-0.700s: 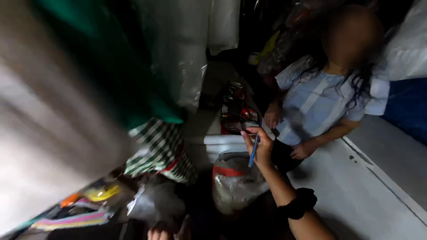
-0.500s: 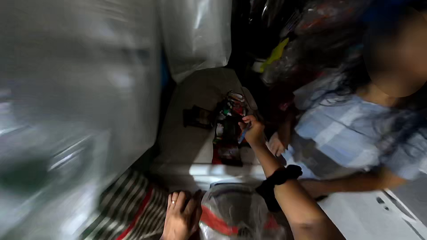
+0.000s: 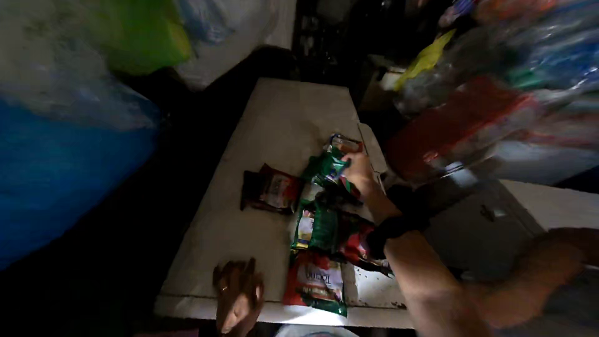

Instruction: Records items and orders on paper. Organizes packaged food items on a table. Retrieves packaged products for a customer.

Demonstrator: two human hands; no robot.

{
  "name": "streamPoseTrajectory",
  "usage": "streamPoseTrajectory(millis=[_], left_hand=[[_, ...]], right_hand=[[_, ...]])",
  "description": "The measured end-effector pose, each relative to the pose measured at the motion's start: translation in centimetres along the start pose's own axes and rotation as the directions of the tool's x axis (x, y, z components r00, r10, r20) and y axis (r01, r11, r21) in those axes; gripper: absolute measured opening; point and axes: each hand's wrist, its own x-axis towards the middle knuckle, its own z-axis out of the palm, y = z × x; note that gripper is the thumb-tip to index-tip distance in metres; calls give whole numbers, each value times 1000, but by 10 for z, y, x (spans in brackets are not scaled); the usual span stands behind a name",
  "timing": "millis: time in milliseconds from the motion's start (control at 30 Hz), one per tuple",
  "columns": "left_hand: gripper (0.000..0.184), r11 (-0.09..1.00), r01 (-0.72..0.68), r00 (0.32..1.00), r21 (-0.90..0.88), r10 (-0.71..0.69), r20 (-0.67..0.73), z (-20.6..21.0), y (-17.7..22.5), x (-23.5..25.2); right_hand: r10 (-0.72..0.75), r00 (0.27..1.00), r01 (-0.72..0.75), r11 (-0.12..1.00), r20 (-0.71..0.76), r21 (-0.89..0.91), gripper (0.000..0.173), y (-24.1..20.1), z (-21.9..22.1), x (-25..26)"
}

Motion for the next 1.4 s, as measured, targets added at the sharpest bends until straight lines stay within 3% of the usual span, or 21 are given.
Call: streamPoseTrajectory(millis=[67,200,300,367,433,500,600,700,800,900,967,1033,1100,1167,1267,1333,1400], left_hand=[[49,1000,-22,1000,22,22,-21,0,0,0],[54,1000,14,1000,18,-14,-18,-2,-3,-2],[61,974,186,982,-131,-189,-14,-6,8,18],[52,921,255,966,-294,-255,42,-13,33,66],[37,888,177,984,-424,-147,103,-10,74,130],[29,896,71,981,-439,17,194,13,114,200],[40,894,229,846,-386,14,533,72,157,286],[57,918,284,722,-276,-15,692,131,165,326],[54,949,254,700,-184,-49,712,141,176,328],[47,964,197,674,-179,0,739,110,202,320],[40,962,182,710,-202,13,705,81,220,322],[34,931,260,774,-256,-42,631,62,227,332],[36,898,337,786,-283,-103,610,52,218,336],[43,923,327,700,-204,-92,708,57,199,328],[43,978,194,552,-72,-49,832,81,162,299],[43,985,150,530,-91,-3,848,82,156,290],[51,978,159,568,-135,21,823,78,158,286]], right_hand=[[0,994,12,994,-113,105,23,24,-33,1],[130,976,-105,984,-175,147,27,65,-66,-7],[117,958,-46,963,-260,265,27,93,-63,-25],[87,947,45,918,-311,394,24,109,-49,-39],[107,939,68,874,-327,481,24,117,-36,-52],[132,930,65,859,-343,507,22,117,-29,-63],[166,914,63,844,-371,533,19,111,-24,-74],[187,895,76,832,-406,550,18,116,-17,-81],[209,876,84,821,-435,564,16,126,-15,-83],[252,861,61,811,-441,582,17,133,-22,-83],[270,852,65,795,-448,603,17,135,-23,-81],[283,852,60,782,-440,620,18,135,-21,-80],[274,852,81,772,-445,630,18,129,-13,-77],[262,855,110,752,-447,650,16,123,-4,-75],[245,861,125,748,-445,652,16,114,5,-71],[235,864,106,780,-446,617,16,102,-1,-68],[242,855,81,811,-458,580,15,95,-8,-64]])
